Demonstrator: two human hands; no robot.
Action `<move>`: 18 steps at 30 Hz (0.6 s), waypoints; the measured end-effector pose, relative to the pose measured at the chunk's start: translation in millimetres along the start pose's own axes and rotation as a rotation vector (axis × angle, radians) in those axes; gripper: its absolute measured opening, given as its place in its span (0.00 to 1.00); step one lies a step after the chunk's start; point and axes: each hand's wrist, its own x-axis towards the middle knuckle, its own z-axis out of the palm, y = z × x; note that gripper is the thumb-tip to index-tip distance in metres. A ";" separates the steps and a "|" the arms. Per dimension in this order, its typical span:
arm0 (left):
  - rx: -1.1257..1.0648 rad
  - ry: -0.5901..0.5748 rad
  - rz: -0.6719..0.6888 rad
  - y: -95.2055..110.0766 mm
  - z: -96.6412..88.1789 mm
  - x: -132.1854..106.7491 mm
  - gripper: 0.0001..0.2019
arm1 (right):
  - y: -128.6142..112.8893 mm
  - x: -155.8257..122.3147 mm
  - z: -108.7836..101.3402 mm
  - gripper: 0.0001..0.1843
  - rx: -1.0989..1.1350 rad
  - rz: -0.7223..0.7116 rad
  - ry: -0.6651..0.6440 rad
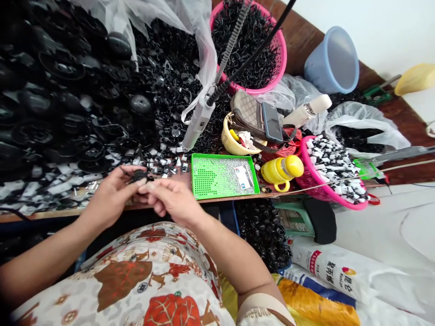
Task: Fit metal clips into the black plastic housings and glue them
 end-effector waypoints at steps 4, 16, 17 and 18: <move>-0.465 -0.049 -0.448 13.0 -8.2 9.8 0.15 | -22.5 -18.5 -44.5 0.15 -0.228 -0.410 0.393; -0.592 -0.113 -0.640 17.7 -17.5 7.5 0.10 | 10.8 -0.8 -101.4 0.22 -0.677 -0.161 0.417; -0.546 -0.124 -0.607 16.5 -17.0 5.3 0.13 | 11.5 2.3 -102.5 0.21 -0.683 -0.180 0.438; -0.479 -0.118 -0.548 15.0 -15.9 2.7 0.16 | 11.6 4.4 -104.4 0.20 -0.675 -0.219 0.473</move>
